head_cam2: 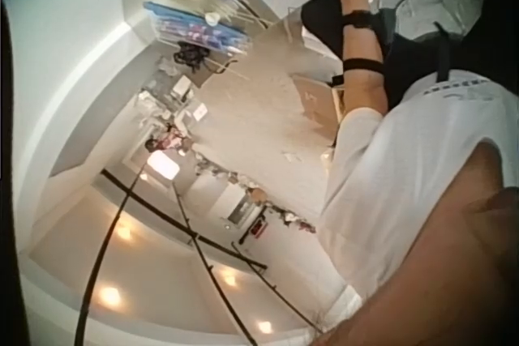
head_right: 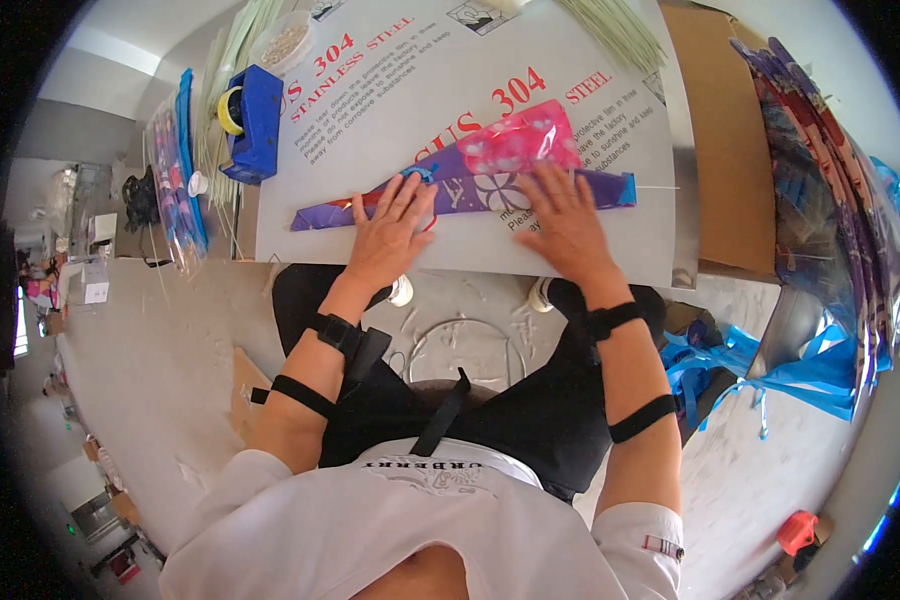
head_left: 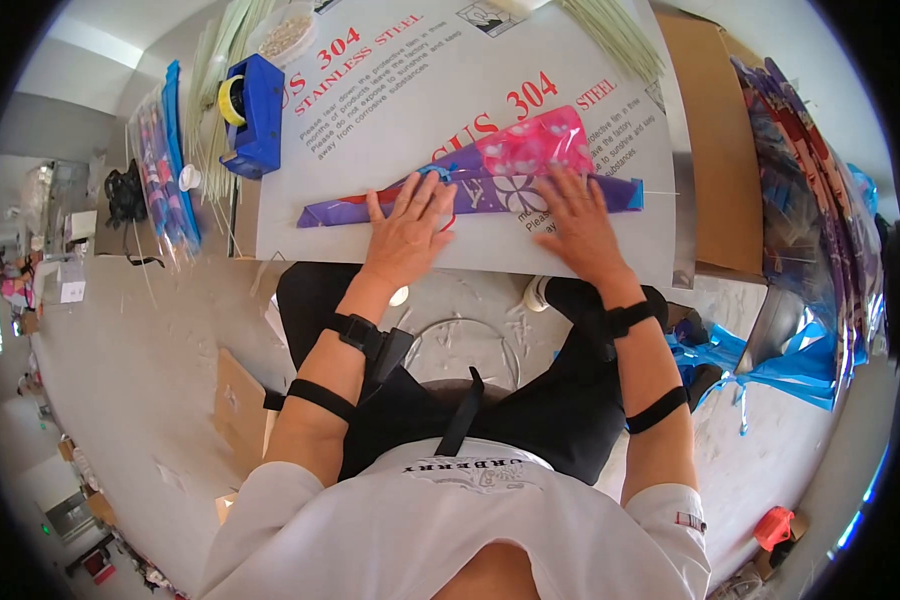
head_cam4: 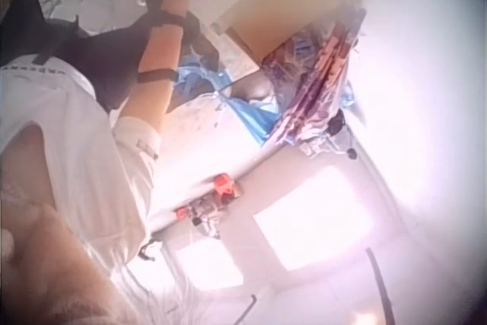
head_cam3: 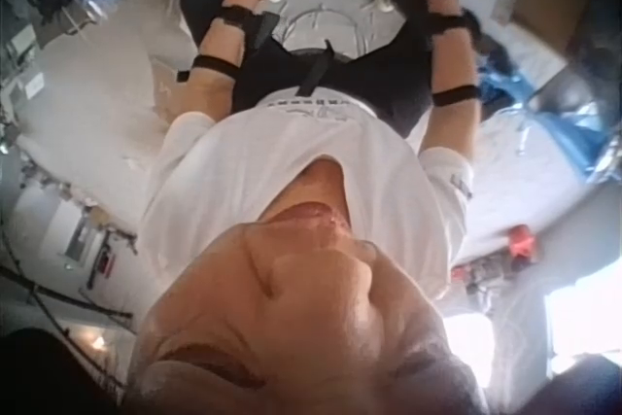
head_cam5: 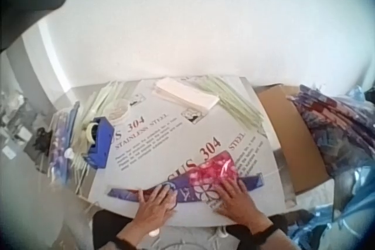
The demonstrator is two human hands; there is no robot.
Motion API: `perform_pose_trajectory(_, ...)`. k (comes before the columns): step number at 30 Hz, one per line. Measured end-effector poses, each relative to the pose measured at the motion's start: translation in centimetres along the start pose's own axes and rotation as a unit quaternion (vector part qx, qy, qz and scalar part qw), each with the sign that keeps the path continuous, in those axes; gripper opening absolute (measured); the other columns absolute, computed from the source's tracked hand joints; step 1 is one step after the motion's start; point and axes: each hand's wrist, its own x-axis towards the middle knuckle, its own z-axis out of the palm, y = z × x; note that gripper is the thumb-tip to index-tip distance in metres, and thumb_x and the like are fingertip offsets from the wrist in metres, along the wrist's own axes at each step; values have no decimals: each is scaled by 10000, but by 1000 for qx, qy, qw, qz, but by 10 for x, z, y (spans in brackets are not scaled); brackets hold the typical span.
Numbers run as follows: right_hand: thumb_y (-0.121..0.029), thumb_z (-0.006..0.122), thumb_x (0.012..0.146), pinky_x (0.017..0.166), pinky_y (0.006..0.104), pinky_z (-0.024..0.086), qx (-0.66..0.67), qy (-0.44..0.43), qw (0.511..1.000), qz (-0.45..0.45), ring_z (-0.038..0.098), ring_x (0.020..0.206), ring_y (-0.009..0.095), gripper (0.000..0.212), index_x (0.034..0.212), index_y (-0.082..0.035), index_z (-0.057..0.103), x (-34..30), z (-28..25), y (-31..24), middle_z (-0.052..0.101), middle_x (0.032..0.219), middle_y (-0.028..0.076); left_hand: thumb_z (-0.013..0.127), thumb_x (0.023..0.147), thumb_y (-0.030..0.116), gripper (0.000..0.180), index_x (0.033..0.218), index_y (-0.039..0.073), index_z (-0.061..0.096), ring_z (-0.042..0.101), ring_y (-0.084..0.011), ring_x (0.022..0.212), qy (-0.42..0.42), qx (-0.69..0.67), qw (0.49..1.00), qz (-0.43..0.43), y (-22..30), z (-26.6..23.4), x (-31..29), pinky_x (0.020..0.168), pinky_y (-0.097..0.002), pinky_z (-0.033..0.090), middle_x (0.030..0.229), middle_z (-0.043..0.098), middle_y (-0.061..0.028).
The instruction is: Rolling and wrapping decorative posters with plastic strips and tape.
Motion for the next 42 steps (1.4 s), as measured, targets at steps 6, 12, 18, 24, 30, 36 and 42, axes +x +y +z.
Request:
perform_pose_trajectory(6, -181, 639, 819, 1105, 413, 294, -9, -4, 999, 47, 381, 1322, 284, 586, 1355, -75, 427, -23, -6, 48, 418, 1415, 135, 630, 851, 221, 555, 1342, 48, 435, 338, -269, 1352, 67, -21, 997, -27, -47, -2, -15, 1087, -572, 227, 1440, 383, -117)
perform_pose_trajectory(12, -103, 588, 826, 954, 412, 411, -89, 47, 995, 2, 602, 1020, 270, 242, 1063, -55, 596, -11, -20, 65, 637, 1101, 120, 620, 830, 131, 276, 1087, 37, 586, 531, -292, 1075, 110, 14, 994, 13, -67, -9, -8, 950, -463, 390, 1122, 569, -118)
perform_pose_trajectory(18, -314, 615, 835, 720, 430, 479, 43, -173, 970, 167, 644, 802, 309, 233, 860, -92, 680, 10, -62, 69, 671, 776, 122, 624, 805, 152, 157, 904, 38, 583, 602, -372, 736, -41, -139, 987, -68, -88, -39, 14, 682, -475, 451, 677, 592, -182)
perform_pose_trajectory(24, -463, 644, 767, 678, 444, 484, 26, -198, 961, 192, 637, 798, 333, 377, 816, -92, 693, 21, -44, 82, 666, 756, 129, 670, 778, 138, 316, 1063, 32, 583, 543, -351, 1060, 48, -19, 998, -24, -54, -25, 34, 888, -432, 448, 1150, 581, -148)
perform_pose_trajectory(30, -540, 674, 706, 689, 427, 505, -7, -185, 941, 282, 650, 803, 318, 486, 817, -67, 689, 22, -51, 73, 678, 813, 135, 658, 822, 226, 671, 1417, 152, 357, 272, -320, 1387, 20, -40, 997, 62, 34, 6, 22, 1103, -579, 174, 1492, 316, -122)
perform_pose_trajectory(36, -306, 751, 697, 804, 440, 502, -95, -110, 916, 373, 625, 973, 319, 404, 985, -48, 632, 21, -63, 77, 659, 1028, 148, 620, 857, 335, 655, 1425, 169, 338, 222, -311, 1412, 5, -20, 999, 35, 37, 9, 24, 1081, -647, 97, 1522, 275, -94)
perform_pose_trajectory(42, -116, 640, 717, 919, 423, 425, 65, 103, 991, 45, 561, 1058, 261, 253, 963, -56, 643, 58, -11, 49, 636, 965, 91, 627, 859, 318, 597, 1384, 148, 399, 245, -309, 1403, 26, -22, 999, 17, 44, 19, 30, 1053, -685, 91, 1510, 305, -85)
